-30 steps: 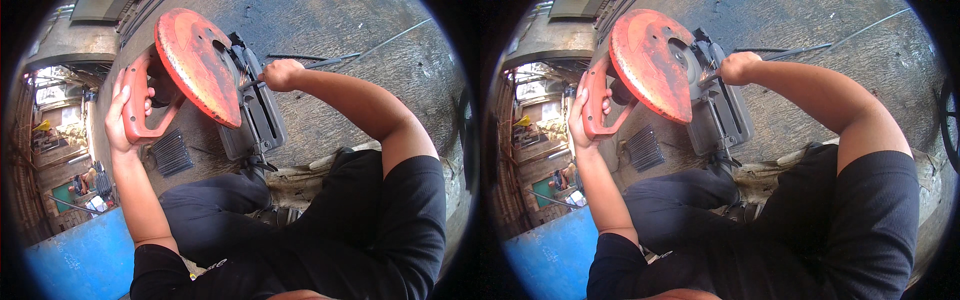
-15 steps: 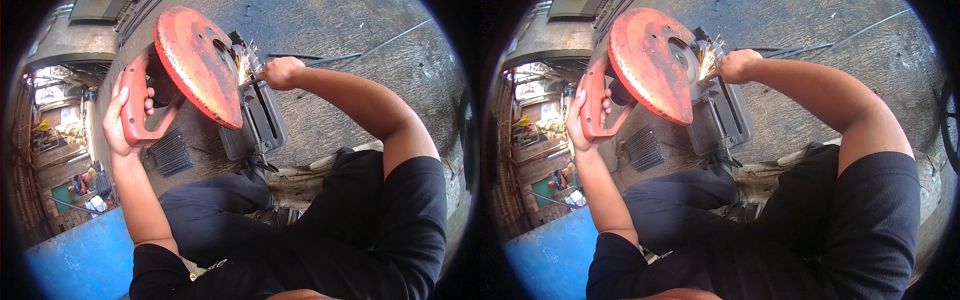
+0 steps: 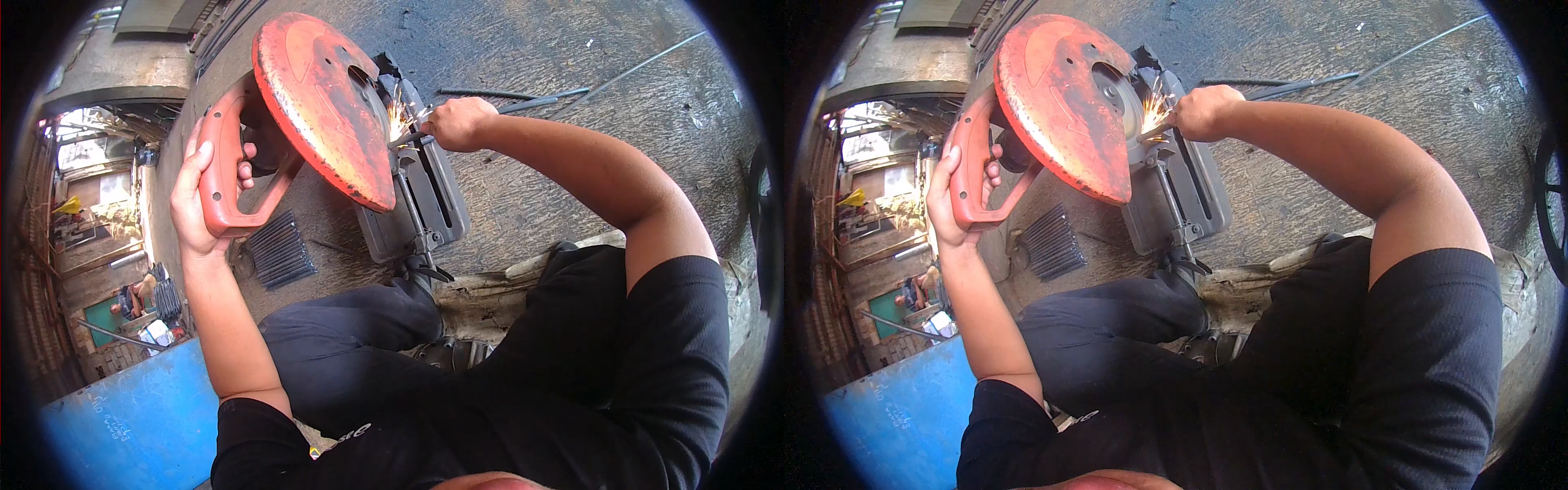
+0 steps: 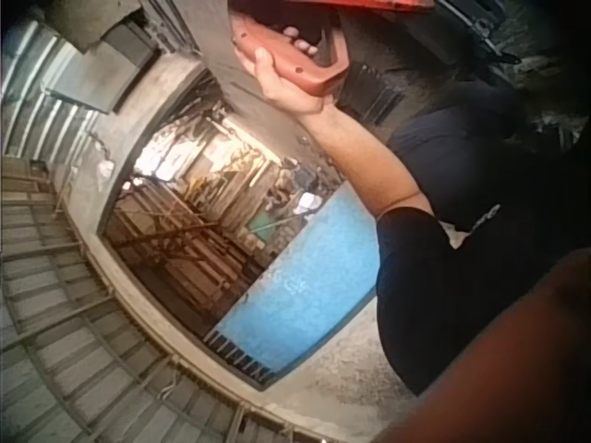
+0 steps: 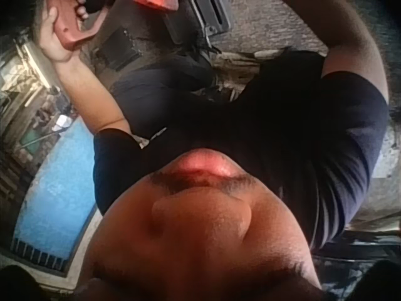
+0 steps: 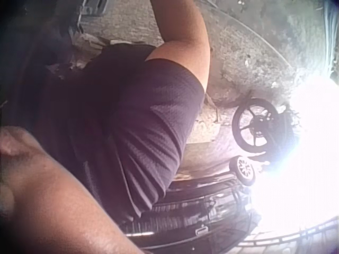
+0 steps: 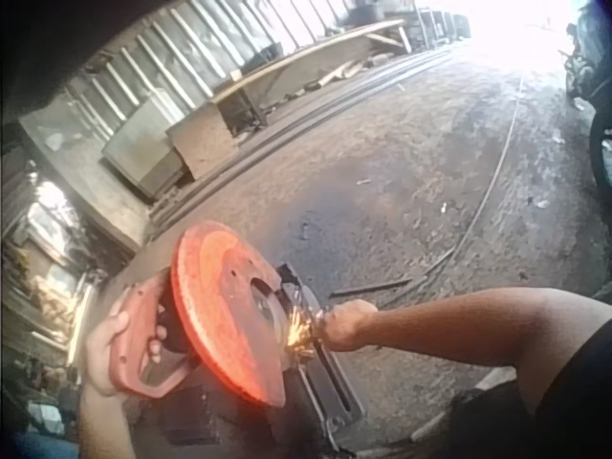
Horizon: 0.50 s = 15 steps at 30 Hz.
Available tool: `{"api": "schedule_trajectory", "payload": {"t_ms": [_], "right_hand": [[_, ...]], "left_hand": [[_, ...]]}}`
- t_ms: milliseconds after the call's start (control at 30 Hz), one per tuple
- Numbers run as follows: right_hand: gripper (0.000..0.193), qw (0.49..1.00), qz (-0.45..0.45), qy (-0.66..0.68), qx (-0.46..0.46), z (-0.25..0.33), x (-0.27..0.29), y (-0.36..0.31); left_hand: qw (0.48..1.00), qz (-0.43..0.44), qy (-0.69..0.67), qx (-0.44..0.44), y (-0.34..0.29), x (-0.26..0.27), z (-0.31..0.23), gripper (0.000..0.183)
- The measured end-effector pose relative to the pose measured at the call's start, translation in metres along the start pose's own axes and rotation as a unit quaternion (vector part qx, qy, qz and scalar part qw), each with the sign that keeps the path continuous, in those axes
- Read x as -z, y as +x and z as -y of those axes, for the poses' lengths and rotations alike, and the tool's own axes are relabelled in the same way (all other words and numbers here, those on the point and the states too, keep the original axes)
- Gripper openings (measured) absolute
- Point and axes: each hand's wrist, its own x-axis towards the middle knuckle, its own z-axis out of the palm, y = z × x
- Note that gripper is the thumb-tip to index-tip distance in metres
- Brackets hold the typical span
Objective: Cutting several small metal rods to length using a circular chop saw.
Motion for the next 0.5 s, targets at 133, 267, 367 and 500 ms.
{"api": "schedule_trajectory", "payload": {"t_ms": [133, 267, 367, 500], "right_hand": [[0.048, 1.000, -0.002, -0.010, -0.009, 0.0000, -0.0001, 0.0009], [0.049, 1.000, -0.006, -0.015, -0.001, 0.0003, -0.0013, 0.0001], [0.049, 1.000, -0.006, -0.021, 0.003, -0.0002, -0.0009, -0.0001], [0.049, 1.000, 0.004, -0.029, 0.007, 0.0031, 0.0039, -0.0030]], "left_hand": [[1.000, -0.015, -0.012, -0.002, -0.0001, -0.0054, 0.0005, 0.058], [1.000, -0.010, -0.021, 0.003, -0.0005, -0.0038, -0.0002, 0.058], [1.000, -0.008, -0.018, 0.002, 0.0002, -0.0028, -0.0003, 0.058], [1.000, -0.005, -0.011, -0.005, 0.0009, -0.0025, 0.0005, 0.059]]}}
